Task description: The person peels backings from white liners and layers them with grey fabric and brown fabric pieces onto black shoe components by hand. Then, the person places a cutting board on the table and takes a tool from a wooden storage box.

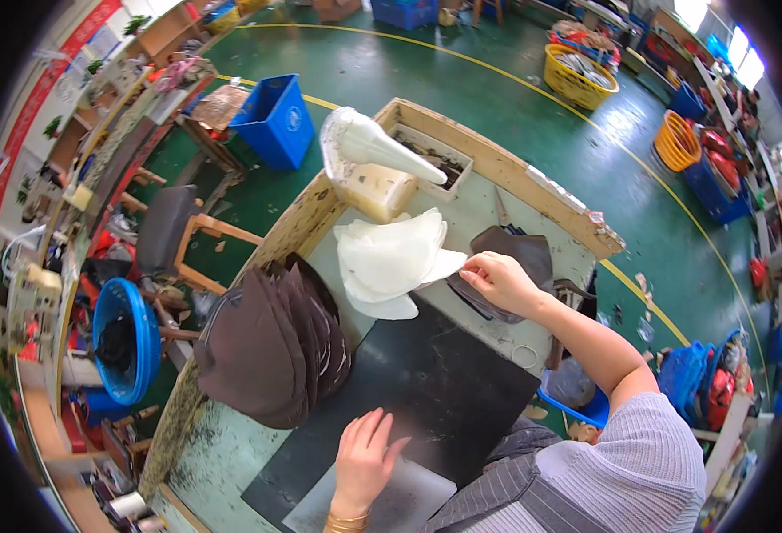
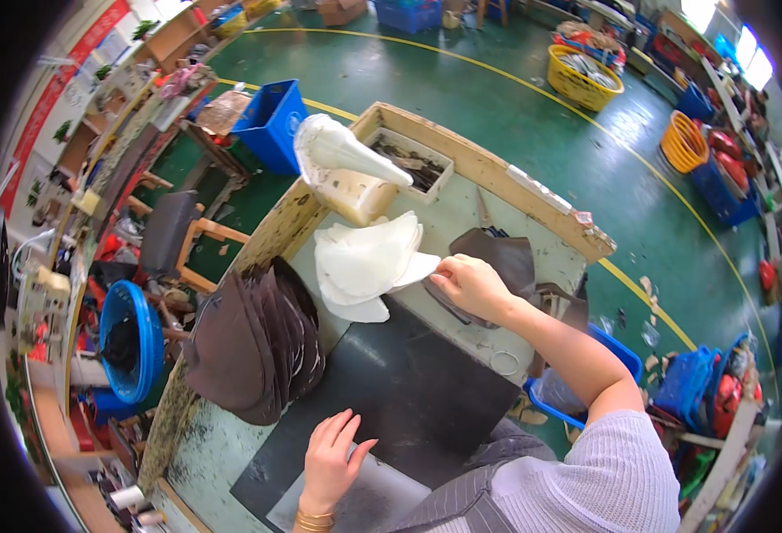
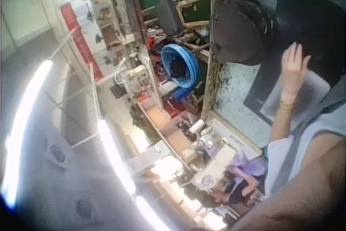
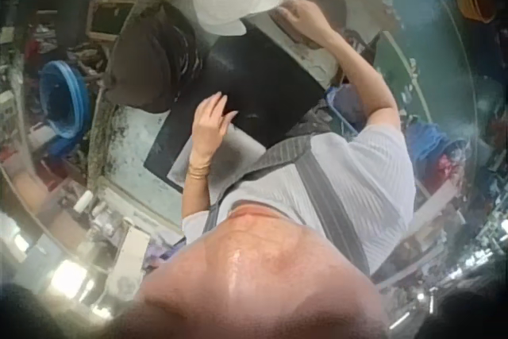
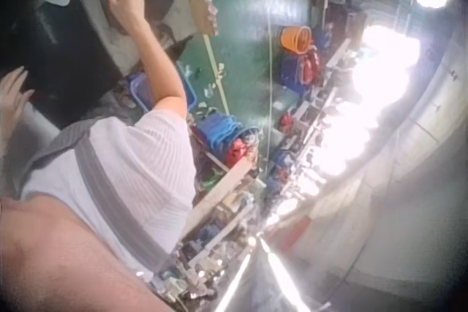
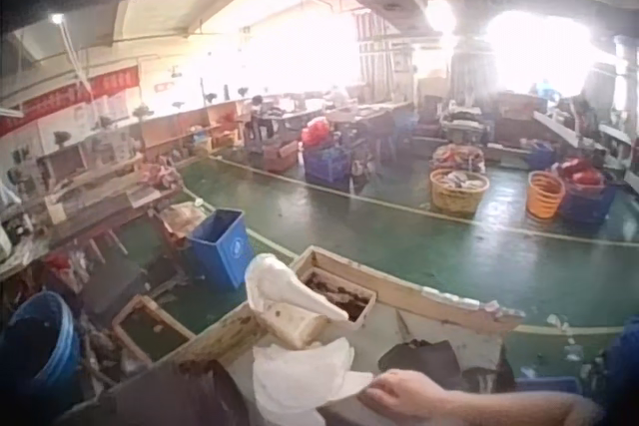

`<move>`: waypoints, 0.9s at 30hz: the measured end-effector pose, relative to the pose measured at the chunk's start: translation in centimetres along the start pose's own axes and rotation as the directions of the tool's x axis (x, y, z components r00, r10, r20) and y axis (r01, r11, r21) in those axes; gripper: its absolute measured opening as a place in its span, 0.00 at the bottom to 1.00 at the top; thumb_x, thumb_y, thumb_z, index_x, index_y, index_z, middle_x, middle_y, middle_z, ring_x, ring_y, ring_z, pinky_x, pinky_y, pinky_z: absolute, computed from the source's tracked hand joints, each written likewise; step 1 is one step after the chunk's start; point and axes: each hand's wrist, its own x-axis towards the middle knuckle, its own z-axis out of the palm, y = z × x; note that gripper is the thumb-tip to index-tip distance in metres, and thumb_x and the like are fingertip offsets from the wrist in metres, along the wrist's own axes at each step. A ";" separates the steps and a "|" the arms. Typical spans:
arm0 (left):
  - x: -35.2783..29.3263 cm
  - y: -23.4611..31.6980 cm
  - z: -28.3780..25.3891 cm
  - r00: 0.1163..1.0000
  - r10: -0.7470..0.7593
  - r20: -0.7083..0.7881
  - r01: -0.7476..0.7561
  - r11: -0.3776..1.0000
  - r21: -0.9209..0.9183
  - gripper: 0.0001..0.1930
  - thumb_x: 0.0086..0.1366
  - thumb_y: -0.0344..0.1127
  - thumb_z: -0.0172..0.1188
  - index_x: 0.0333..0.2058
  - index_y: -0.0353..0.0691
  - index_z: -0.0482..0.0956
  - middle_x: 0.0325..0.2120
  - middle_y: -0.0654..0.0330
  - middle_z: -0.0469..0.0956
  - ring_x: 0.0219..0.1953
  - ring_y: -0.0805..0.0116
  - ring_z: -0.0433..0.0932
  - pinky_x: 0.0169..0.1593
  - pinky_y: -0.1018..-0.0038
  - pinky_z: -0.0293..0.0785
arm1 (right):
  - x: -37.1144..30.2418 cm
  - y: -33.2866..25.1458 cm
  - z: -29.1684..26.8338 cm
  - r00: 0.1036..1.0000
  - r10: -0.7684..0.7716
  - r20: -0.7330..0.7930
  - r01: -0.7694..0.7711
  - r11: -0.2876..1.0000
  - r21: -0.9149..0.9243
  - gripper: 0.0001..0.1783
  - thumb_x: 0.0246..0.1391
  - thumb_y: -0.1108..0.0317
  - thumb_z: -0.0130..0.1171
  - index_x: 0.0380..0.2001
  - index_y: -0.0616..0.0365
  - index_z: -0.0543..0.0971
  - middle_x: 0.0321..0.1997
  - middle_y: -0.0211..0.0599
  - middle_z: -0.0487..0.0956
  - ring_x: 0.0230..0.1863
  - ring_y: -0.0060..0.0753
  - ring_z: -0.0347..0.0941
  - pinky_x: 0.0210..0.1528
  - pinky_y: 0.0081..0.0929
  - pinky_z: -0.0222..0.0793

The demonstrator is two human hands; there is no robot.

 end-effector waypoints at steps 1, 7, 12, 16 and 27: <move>0.7 0.1 -0.6 1.000 0.011 0.023 -0.011 1.000 -0.015 0.21 0.51 0.38 0.68 0.42 0.34 0.78 0.45 0.52 0.76 0.46 0.54 0.74 0.51 0.64 0.70 | -0.4 -0.2 -0.4 1.000 0.029 -0.003 -0.029 1.000 -0.002 0.13 0.53 0.60 0.57 0.33 0.60 0.77 0.30 0.42 0.76 0.35 0.45 0.75 0.38 0.37 0.70; 5.0 0.3 0.4 0.986 -0.085 0.142 0.105 0.984 -0.142 0.19 0.51 0.36 0.67 0.41 0.34 0.78 0.42 0.53 0.77 0.44 0.55 0.74 0.49 0.64 0.70 | 2.5 3.0 -3.8 0.991 0.103 -0.090 -0.105 0.994 -0.026 0.12 0.54 0.60 0.56 0.33 0.59 0.77 0.32 0.43 0.77 0.35 0.46 0.75 0.39 0.39 0.70; 9.2 2.5 3.3 0.960 -0.172 0.221 0.218 0.954 -0.207 0.17 0.53 0.36 0.67 0.41 0.34 0.79 0.41 0.53 0.79 0.43 0.54 0.76 0.46 0.67 0.73 | 9.1 4.7 -5.3 0.965 0.027 -0.261 -0.050 0.995 -0.081 0.09 0.54 0.66 0.54 0.35 0.59 0.76 0.34 0.43 0.76 0.40 0.46 0.73 0.42 0.37 0.70; 13.7 4.3 4.6 0.941 -0.169 0.293 0.241 0.943 -0.229 0.17 0.54 0.36 0.66 0.41 0.35 0.78 0.42 0.54 0.78 0.43 0.56 0.76 0.46 0.67 0.72 | 15.4 4.7 -3.5 0.937 -0.151 -0.316 0.124 0.987 -0.106 0.11 0.49 0.71 0.54 0.38 0.61 0.75 0.37 0.43 0.75 0.42 0.46 0.71 0.43 0.37 0.71; 17.3 2.6 3.3 0.905 -0.366 0.218 0.398 0.908 -0.128 0.15 0.54 0.33 0.65 0.40 0.34 0.77 0.38 0.53 0.79 0.39 0.54 0.77 0.45 0.65 0.71 | 22.2 4.9 0.0 0.990 -0.055 -0.131 0.007 0.941 -0.337 0.19 0.36 0.77 0.59 0.38 0.60 0.74 0.35 0.45 0.69 0.37 0.45 0.72 0.33 0.31 0.76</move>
